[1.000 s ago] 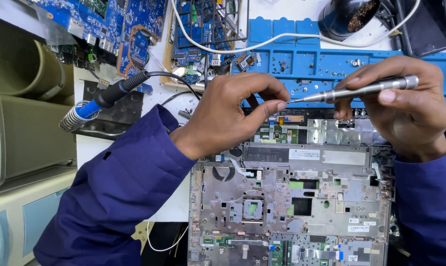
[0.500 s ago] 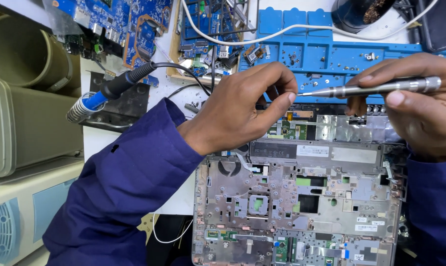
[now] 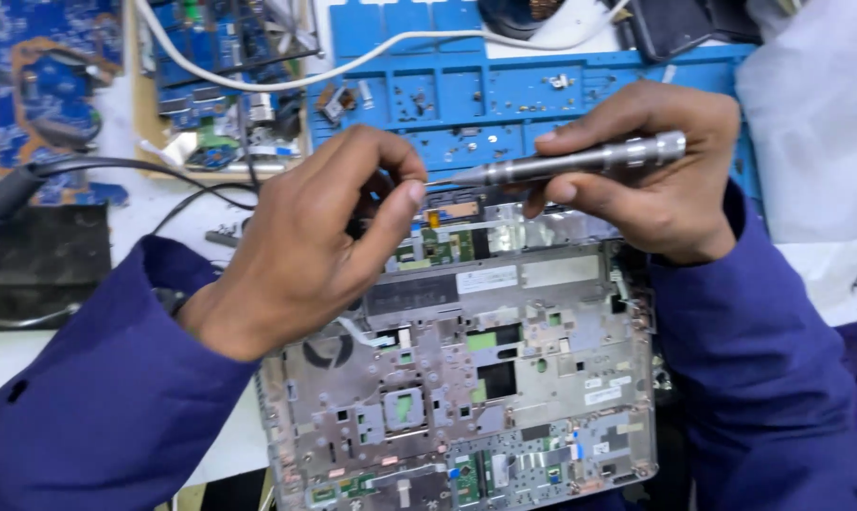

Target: Removing screws from a laptop motherboard and chassis using a precision screwdriver for disassembly.

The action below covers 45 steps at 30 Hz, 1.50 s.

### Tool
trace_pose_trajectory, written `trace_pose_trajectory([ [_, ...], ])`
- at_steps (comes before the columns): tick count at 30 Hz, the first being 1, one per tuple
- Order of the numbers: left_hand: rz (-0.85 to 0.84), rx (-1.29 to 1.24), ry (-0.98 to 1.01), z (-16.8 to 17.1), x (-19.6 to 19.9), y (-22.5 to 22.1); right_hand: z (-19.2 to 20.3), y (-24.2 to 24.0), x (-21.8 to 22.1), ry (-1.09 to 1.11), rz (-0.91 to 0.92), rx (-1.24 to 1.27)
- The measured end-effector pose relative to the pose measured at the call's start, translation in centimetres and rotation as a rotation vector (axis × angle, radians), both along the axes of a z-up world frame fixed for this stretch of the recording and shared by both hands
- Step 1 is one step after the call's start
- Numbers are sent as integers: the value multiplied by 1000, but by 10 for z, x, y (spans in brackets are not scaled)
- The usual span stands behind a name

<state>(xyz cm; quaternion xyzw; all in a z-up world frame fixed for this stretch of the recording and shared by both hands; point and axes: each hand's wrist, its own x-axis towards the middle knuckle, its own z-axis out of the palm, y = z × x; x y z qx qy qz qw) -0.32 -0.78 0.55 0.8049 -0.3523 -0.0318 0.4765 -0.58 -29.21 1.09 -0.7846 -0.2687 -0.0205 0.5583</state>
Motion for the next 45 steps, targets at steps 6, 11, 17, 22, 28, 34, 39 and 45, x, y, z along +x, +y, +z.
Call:
trace_pose_trajectory([
  [6, 68, 39, 14, -1, -4, -2, 3, 3, 0, 80, 105, 125],
  [11, 118, 36, 6, -1, -7, -3, 2, 3, -2, 81, 71, 113],
  [17, 73, -51, -22, 4, -8, -1, 6, 4, -3, 119, -19, 86],
  [22, 78, -41, -23, 2, -9, 0, 6, 2, -2, 66, 11, 17],
  [28, 88, -78, -113, 1, -8, -2, 4, -2, -1, 28, 4, -51],
  [34, 97, -74, -141, 1, -8, -2, -9, -10, -4, 17, -82, -71],
  [39, 107, -67, -131, 0, -9, -1, -9, -2, -3, 2, -98, -49],
  [45, 107, -67, -163, 0, -10, -1, -8, 2, -4, 45, -110, 23],
])
